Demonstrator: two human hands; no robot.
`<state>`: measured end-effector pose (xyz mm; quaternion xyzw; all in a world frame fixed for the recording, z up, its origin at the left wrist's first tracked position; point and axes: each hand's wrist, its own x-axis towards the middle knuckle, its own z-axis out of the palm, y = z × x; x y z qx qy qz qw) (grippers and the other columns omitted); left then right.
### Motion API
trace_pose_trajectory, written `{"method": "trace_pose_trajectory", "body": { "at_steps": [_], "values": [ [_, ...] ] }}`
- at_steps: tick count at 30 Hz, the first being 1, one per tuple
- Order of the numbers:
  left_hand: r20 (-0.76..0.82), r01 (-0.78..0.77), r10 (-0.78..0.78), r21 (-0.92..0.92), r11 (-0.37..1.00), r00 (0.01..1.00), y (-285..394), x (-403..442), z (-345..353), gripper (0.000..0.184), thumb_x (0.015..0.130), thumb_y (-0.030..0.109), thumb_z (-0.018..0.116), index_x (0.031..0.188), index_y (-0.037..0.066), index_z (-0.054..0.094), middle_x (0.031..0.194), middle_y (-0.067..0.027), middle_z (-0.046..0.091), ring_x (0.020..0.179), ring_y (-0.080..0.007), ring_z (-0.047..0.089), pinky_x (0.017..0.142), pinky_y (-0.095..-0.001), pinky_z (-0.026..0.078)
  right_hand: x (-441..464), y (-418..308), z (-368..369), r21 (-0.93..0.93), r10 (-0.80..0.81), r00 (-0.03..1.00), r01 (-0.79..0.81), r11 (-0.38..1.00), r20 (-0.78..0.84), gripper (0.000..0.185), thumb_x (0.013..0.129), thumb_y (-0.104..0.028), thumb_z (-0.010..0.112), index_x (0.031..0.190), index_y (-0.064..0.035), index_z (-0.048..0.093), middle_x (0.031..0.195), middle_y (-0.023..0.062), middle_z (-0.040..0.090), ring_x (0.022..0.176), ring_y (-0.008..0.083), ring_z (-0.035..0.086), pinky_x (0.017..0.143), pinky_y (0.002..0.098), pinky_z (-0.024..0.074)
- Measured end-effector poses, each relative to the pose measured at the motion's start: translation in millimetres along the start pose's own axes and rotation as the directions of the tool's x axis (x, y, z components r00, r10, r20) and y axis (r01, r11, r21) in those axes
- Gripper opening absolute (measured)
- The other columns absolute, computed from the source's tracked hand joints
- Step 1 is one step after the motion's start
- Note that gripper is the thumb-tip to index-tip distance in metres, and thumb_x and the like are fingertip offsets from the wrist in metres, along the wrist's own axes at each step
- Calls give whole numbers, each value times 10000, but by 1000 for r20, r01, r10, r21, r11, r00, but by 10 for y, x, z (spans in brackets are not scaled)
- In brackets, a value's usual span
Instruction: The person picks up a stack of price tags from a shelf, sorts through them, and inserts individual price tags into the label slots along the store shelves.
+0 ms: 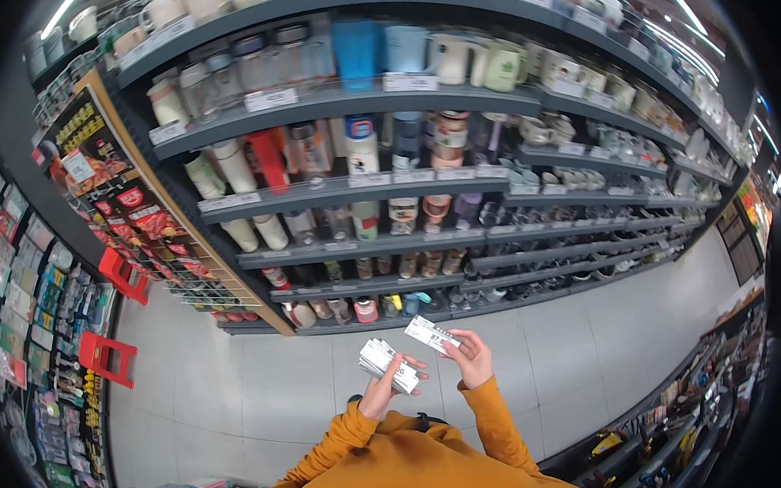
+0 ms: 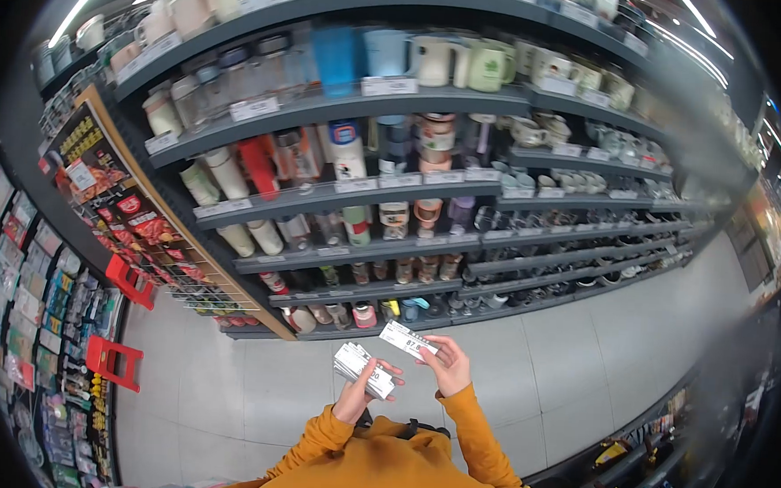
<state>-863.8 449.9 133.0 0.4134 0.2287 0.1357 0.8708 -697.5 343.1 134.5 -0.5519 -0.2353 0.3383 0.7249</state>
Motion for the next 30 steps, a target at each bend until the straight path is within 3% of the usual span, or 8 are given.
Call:
{"method": "trace_pose_trajectory", "body": {
  "at_steps": [3, 9, 12, 21, 30],
  "values": [
    [-30, -53, 53, 6, 999, 998, 222, -25, -559, 386, 1005, 365, 397, 1074, 17, 550, 1087, -138, 615, 981, -226, 638, 752, -342, 569, 349, 26, 520, 0, -6, 999, 6, 1000, 51, 267, 872, 4, 621, 1123, 45, 542, 1101, 161, 604, 978, 187, 613, 745, 296, 574],
    [-174, -70, 76, 42, 997, 982, 676, -263, -1353, 350, 1001, 328, 428, 1068, 12, 561, 1087, -137, 618, 976, -223, 639, 755, -337, 565, 817, -325, 1318, -40, -104, 993, 106, 994, 50, 289, 883, -26, 625, 1157, 27, 549, 982, 132, 657, 712, 115, 629, 629, 234, 524],
    [-203, -71, 75, 27, 997, 976, 693, -318, -1596, 331, 997, 313, 445, 1076, 14, 562, 1109, -138, 616, 985, -215, 634, 769, -329, 555, 936, -421, 1542, -45, -159, 985, 162, 986, 61, 311, 893, -29, 607, 1188, 33, 528, 981, 128, 658, 712, 114, 615, 625, 237, 512],
    [-102, -83, 87, 45, 996, 991, 660, -288, -1529, 263, 989, 208, 476, 1154, 9, 522, 1160, -137, 593, 1038, -211, 607, 783, -302, 534, 1157, -532, 1810, -64, -202, 972, 210, 975, 119, 357, 920, -34, 569, 1265, 35, 507, 1032, 125, 634, 755, 108, 610, 664, 236, 517],
    [-91, -52, 43, -92, 994, 995, 737, -442, -1526, 304, 960, 167, 521, 1208, -2, 470, 1215, -160, 548, 1096, -260, 590, 844, -335, 541, 1224, -512, 1942, -75, -167, 969, 183, 980, 184, 414, 900, -1, 579, 1302, 32, 485, 1061, 122, 627, 797, 108, 610, 701, 236, 525]
  ]
}}
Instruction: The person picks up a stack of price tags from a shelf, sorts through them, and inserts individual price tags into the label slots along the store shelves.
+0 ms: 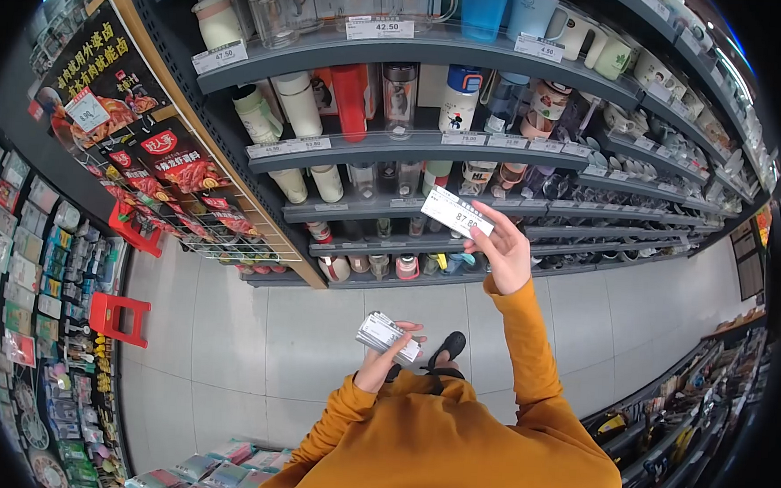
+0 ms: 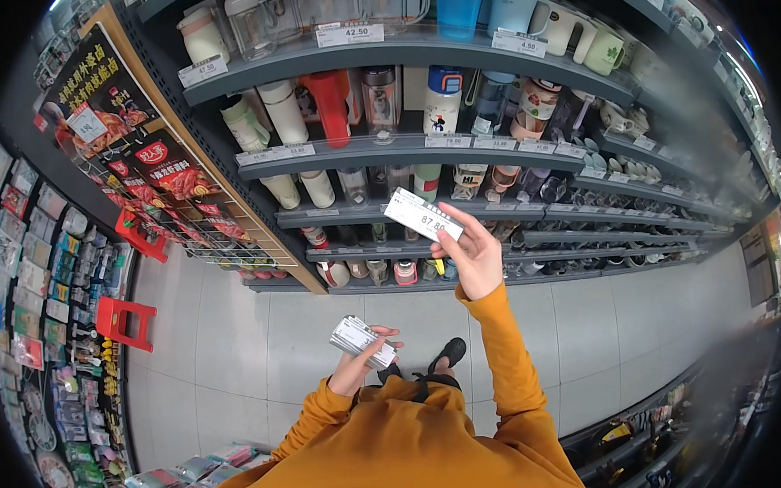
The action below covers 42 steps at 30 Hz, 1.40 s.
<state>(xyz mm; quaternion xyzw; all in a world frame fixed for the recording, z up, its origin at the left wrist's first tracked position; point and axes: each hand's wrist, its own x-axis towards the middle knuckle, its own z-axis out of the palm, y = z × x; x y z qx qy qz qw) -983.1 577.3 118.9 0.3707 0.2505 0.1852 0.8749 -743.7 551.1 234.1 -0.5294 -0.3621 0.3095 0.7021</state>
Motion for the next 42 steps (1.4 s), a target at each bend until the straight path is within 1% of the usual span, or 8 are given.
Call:
{"method": "trace_pose_trajectory", "body": {
  "at_steps": [7, 25, 28, 35, 38, 39, 40, 42],
  "values": [
    [50, 48, -42, -130, 990, 998, 87, 3, -107, 389, 897, 81, 474, 1266, -33, 427, 1287, -194, 500, 1154, -334, 552, 951, -405, 492, -22, -25, 29, -8, 15, 1000, -15, 1000, 26, 457, 882, 21, 593, 1322, 23, 471, 1052, 120, 632, 835, 106, 607, 725, 234, 522],
    [63, 52, -46, -102, 993, 997, 42, 136, -148, 386, 911, 94, 461, 1270, -41, 416, 1257, -218, 525, 1156, -317, 550, 945, -403, 494, 61, -53, 65, -21, 21, 999, -20, 1000, 32, 460, 874, 18, 611, 1316, 0, 485, 1061, 114, 635, 857, 99, 608, 754, 226, 523],
    [62, 105, -94, -202, 974, 994, 65, 176, -171, 394, 917, 122, 459, 1275, -39, 419, 1260, -216, 527, 1151, -316, 553, 949, -402, 489, 93, -20, 54, -30, 39, 999, -38, 999, 25, 446, 881, 9, 606, 1311, 1, 489, 1061, 111, 635, 847, 97, 606, 749, 224, 521],
    [37, 72, -67, -148, 986, 997, 80, 223, -189, 400, 918, 140, 468, 1273, -39, 427, 1251, -212, 536, 1141, -318, 561, 954, -400, 482, 151, 66, 29, -33, 59, 998, -58, 998, 21, 412, 895, -6, 593, 1296, 7, 503, 1057, 108, 638, 836, 98, 606, 737, 226, 521],
    [37, 72, -67, -138, 988, 997, 92, 263, -198, 400, 915, 141, 472, 1270, -40, 428, 1246, -213, 539, 1136, -317, 563, 946, -397, 486, 192, 96, -56, -43, -2, 1000, 1, 999, -25, 395, 899, -5, 582, 1287, 11, 512, 1091, 123, 629, 829, 106, 612, 727, 227, 524],
    [34, 70, -66, -138, 988, 997, 95, 279, -204, 399, 914, 140, 473, 1268, -40, 429, 1244, -213, 539, 1135, -317, 564, 942, -396, 487, 229, 113, -150, -70, -70, 996, 66, 995, -54, 385, 902, -5, 572, 1283, 15, 516, 1140, 144, 613, 819, 117, 620, 711, 232, 529],
    [30, 69, -66, -138, 988, 997, 95, 288, -210, 399, 913, 139, 474, 1266, -40, 429, 1243, -213, 540, 1133, -316, 564, 939, -396, 488, 260, 79, -236, -83, -106, 987, 97, 992, -118, 381, 908, -19, 569, 1283, 19, 513, 1173, 158, 598, 814, 125, 624, 699, 237, 533],
    [18, 66, -64, -133, 989, 998, 110, 302, -223, 396, 911, 136, 474, 1264, -39, 430, 1240, -214, 541, 1129, -315, 565, 934, -396, 489, 312, 72, -495, -113, -196, 954, 174, 978, -227, 369, 924, -45, 556, 1285, 18, 511, 1158, 158, 610, 818, 124, 625, 699, 235, 534]
  ]
}}
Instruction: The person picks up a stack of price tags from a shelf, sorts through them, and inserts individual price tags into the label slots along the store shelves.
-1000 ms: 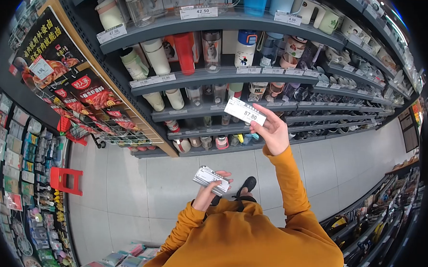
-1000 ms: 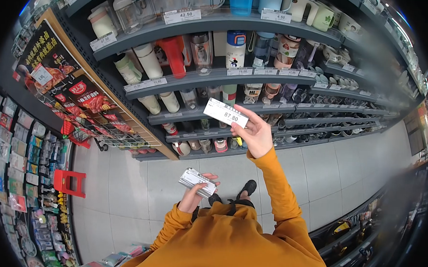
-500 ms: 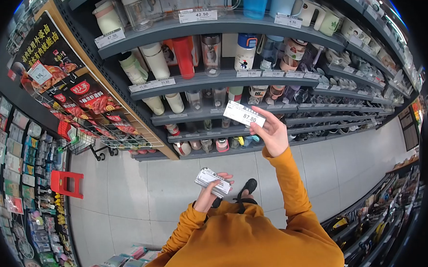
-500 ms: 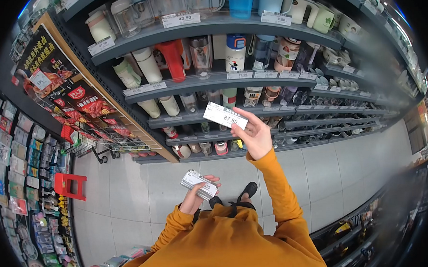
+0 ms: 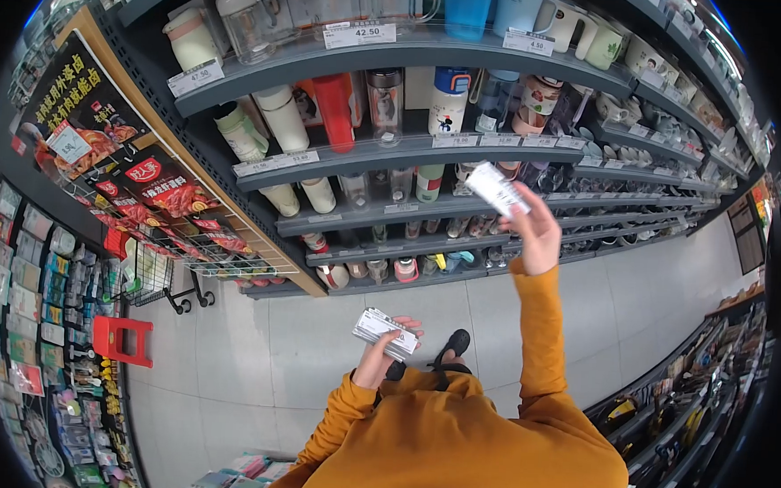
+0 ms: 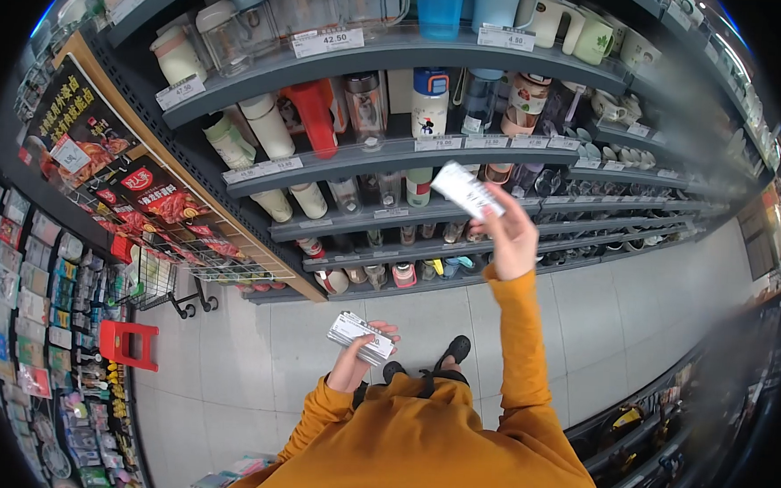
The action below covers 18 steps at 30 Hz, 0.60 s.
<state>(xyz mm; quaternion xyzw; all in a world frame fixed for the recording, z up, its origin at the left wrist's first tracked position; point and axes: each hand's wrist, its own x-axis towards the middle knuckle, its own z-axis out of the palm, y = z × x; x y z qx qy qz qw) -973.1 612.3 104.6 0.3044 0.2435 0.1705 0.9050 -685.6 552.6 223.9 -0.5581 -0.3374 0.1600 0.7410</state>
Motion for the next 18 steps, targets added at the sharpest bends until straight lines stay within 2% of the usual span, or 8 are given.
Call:
{"method": "trace_pose_trajectory", "body": {
  "at_steps": [4, 10, 13, 14, 16, 18],
  "values": [
    [9, 2, -2, -3, 1000, 1000, 1, 73, -19, 396, 910, 133, 469, 1264, -40, 427, 1239, -214, 539, 1127, -314, 565, 931, -397, 491, 83, -54, -336, -75, -9, 993, 0, 997, -120, 351, 935, -67, 555, 1269, 33, 514, 1092, 136, 626, 814, 110, 628, 708, 223, 531],
    [21, 34, -34, 21, 999, 999, 48, 150, 66, 401, 912, 141, 467, 1269, -38, 425, 1248, -212, 534, 1138, -310, 558, 937, -396, 486, 61, 79, -375, -93, 50, 995, -58, 994, -87, 349, 905, -27, 590, 1241, 37, 523, 1092, 134, 625, 887, 141, 639, 729, 223, 534],
    [5, 37, -37, 38, 999, 999, 71, 180, 112, 417, 905, 137, 462, 1281, -36, 419, 1257, -210, 530, 1142, -309, 556, 946, -398, 479, 174, 517, -438, -134, 78, 996, -83, 988, -41, 307, 895, -15, 602, 1191, 50, 551, 1067, 123, 635, 923, 137, 631, 745, 232, 532],
    [7, 39, -39, 51, 998, 999, 79, 189, 125, 430, 899, 151, 462, 1285, -32, 414, 1265, -209, 524, 1151, -312, 548, 961, -408, 469, 243, 784, -508, -244, 64, 998, -64, 968, -12, 242, 894, -10, 603, 1130, 43, 588, 1051, 125, 643, 891, 134, 636, 726, 239, 529],
    [10, 42, -43, 74, 996, 999, 86, 202, 141, 457, 886, 180, 460, 1292, -23, 404, 1281, -208, 513, 1169, -319, 534, 991, -429, 450, 395, 1285, -566, -351, 76, 995, -51, 935, 60, 206, 878, -46, 632, 1078, -1, 618, 983, 130, 677, 808, 150, 661, 680, 258, 523],
    [-2, 44, -44, 73, 996, 999, 78, 218, 153, 471, 881, 181, 457, 1300, -26, 397, 1286, -211, 508, 1178, -323, 527, 1000, -432, 441, 562, 1728, -620, -626, 111, 986, -9, 779, 124, 211, 848, -112, 669, 1049, -58, 633, 918, 136, 697, 742, 201, 685, 645, 290, 520]
  ]
}}
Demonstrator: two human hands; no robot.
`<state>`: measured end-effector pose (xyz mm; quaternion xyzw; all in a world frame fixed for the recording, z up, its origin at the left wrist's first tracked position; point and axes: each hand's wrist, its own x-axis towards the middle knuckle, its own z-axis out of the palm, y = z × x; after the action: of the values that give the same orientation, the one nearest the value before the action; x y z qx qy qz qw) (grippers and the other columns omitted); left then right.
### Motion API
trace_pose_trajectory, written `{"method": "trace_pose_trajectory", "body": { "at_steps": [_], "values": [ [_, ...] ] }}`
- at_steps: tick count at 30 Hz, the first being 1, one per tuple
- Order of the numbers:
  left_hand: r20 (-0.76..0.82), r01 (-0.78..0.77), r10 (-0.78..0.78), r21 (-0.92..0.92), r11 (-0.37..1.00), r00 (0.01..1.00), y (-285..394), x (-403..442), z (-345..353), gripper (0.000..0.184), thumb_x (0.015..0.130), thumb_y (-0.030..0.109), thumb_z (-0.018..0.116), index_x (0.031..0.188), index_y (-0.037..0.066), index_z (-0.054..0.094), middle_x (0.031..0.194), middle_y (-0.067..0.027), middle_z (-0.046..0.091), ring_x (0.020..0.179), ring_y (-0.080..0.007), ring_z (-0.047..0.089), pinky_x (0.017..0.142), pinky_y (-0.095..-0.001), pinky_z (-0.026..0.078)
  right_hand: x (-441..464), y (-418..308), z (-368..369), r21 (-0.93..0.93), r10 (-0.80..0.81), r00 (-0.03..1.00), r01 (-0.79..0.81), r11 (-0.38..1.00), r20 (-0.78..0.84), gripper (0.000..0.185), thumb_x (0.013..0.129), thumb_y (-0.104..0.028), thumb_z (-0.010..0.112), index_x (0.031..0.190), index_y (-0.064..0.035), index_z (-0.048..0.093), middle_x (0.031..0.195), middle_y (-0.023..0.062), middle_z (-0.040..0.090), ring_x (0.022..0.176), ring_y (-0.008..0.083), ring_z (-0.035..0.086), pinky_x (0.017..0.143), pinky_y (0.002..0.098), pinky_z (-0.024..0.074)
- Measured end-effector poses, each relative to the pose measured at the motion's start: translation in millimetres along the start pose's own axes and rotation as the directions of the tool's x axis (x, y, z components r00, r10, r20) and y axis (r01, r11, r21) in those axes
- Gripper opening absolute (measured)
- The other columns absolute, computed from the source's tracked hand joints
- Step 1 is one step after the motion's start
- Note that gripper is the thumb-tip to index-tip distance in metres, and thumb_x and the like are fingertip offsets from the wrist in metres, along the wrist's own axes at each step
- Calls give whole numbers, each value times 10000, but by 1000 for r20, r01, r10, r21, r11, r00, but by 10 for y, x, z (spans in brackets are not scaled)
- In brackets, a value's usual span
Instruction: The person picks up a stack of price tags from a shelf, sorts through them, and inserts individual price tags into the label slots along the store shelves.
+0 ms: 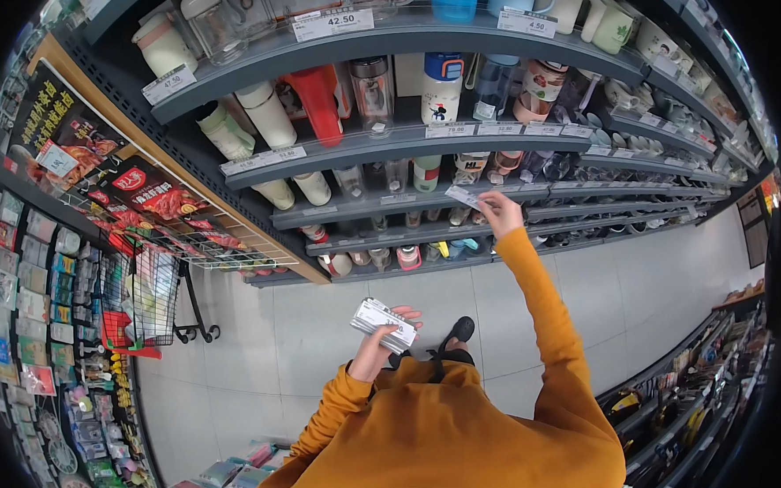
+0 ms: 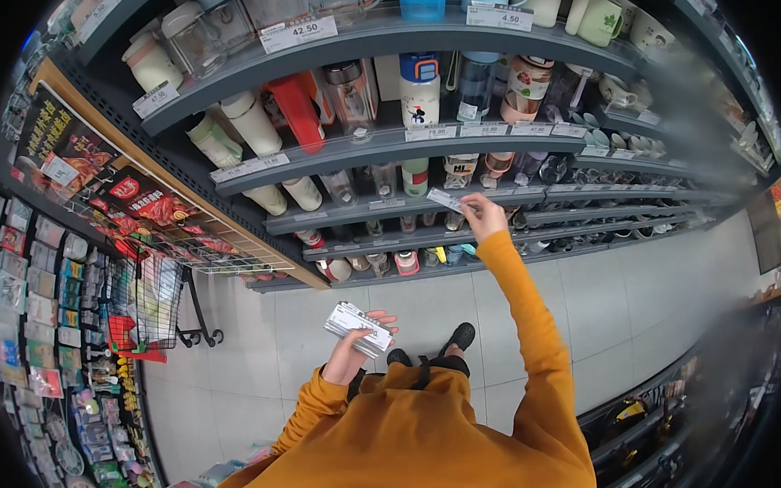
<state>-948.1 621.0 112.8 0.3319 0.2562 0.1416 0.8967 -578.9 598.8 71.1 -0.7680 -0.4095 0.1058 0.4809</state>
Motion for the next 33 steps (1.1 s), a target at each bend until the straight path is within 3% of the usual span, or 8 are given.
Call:
{"method": "trace_pose_trajectory", "body": {
  "at_steps": [4, 8, 16, 26, 27, 30, 31, 33],
  "values": [
    [-72, 2, -3, -11, 1000, 997, -5, 40, 68, 491, 872, 184, 463, 1307, -32, 390, 1288, -216, 503, 1175, -324, 525, 997, -432, 438, 391, 373, 343, -330, 14, 991, 30, 944, 133, 164, 853, -218, 639, 992, -132, 627, 904, 77, 700, 795, 290, 670, 681, 393, 519],
    [-166, -31, 23, -50, 998, 986, -44, 115, 169, 489, 862, 181, 478, 1294, -34, 405, 1268, -219, 515, 1150, -321, 537, 964, -427, 451, 802, 657, 658, -316, -100, 978, 154, 936, 182, 114, 879, -213, 594, 981, -161, 593, 898, 78, 691, 828, 344, 641, 697, 433, 510],
    [-248, -76, 48, -107, 991, 968, -209, 257, 339, 472, 865, 158, 488, 1291, -29, 414, 1235, -199, 548, 1117, -291, 565, 942, -385, 468, 1187, 1117, 1058, -324, -69, 930, 195, 926, 361, 115, 881, -189, 602, 986, -143, 587, 878, 83, 689, 844, 319, 643, 686, 408, 509],
    [-258, -68, 46, -78, 995, 965, -201, 420, 463, 471, 869, 170, 479, 1289, -32, 411, 1244, -202, 541, 1113, -291, 561, 932, -386, 465, 1197, 1154, 873, -349, -42, 873, 238, 906, 486, 177, 906, -329, 565, 1038, -222, 614, 862, 139, 674, 832, 323, 648, 723, 420, 503],
    [-259, -66, 44, -75, 995, 965, -213, 432, 457, 472, 869, 169, 479, 1288, -36, 409, 1249, -212, 534, 1125, -309, 553, 946, -403, 459, 1218, 1156, 888, -390, -12, 857, 247, 887, 515, 188, 909, -316, 554, 1031, -201, 639, 918, 109, 673, 875, 301, 640, 746, 414, 508],
    [-251, -57, 36, -79, 995, 967, -219, 449, 473, 490, 864, 168, 484, 1299, -42, 397, 1258, -222, 524, 1142, -329, 543, 971, -422, 449, 1204, 1260, 1028, -349, -239, 808, 472, 810, 539, 194, 910, -284, 544, 1004, -164, 664, 974, 63, 664, 936, 276, 623, 784, 397, 509],
    [-247, -55, 32, -84, 995, 969, -217, 443, 482, 500, 862, 169, 487, 1305, -43, 392, 1260, -222, 522, 1145, -330, 542, 976, -423, 447, 1156, 1249, 1068, -411, -153, 818, 429, 804, 554, 213, 910, -264, 532, 1005, -144, 680, 1003, 27, 654, 976, 257, 606, 812, 383, 503],
    [-228, -54, 32, -91, 994, 973, -196, 431, 498, 505, 879, 160, 483, 1327, -47, 372, 1280, -224, 509, 1164, -333, 532, 986, -431, 442, 1059, 1243, 1112, -422, -228, 849, 448, 788, 476, 224, 903, -252, 540, 1055, -148, 668, 986, 34, 652, 969, 269, 604, 814, 388, 502]
  ]
}}
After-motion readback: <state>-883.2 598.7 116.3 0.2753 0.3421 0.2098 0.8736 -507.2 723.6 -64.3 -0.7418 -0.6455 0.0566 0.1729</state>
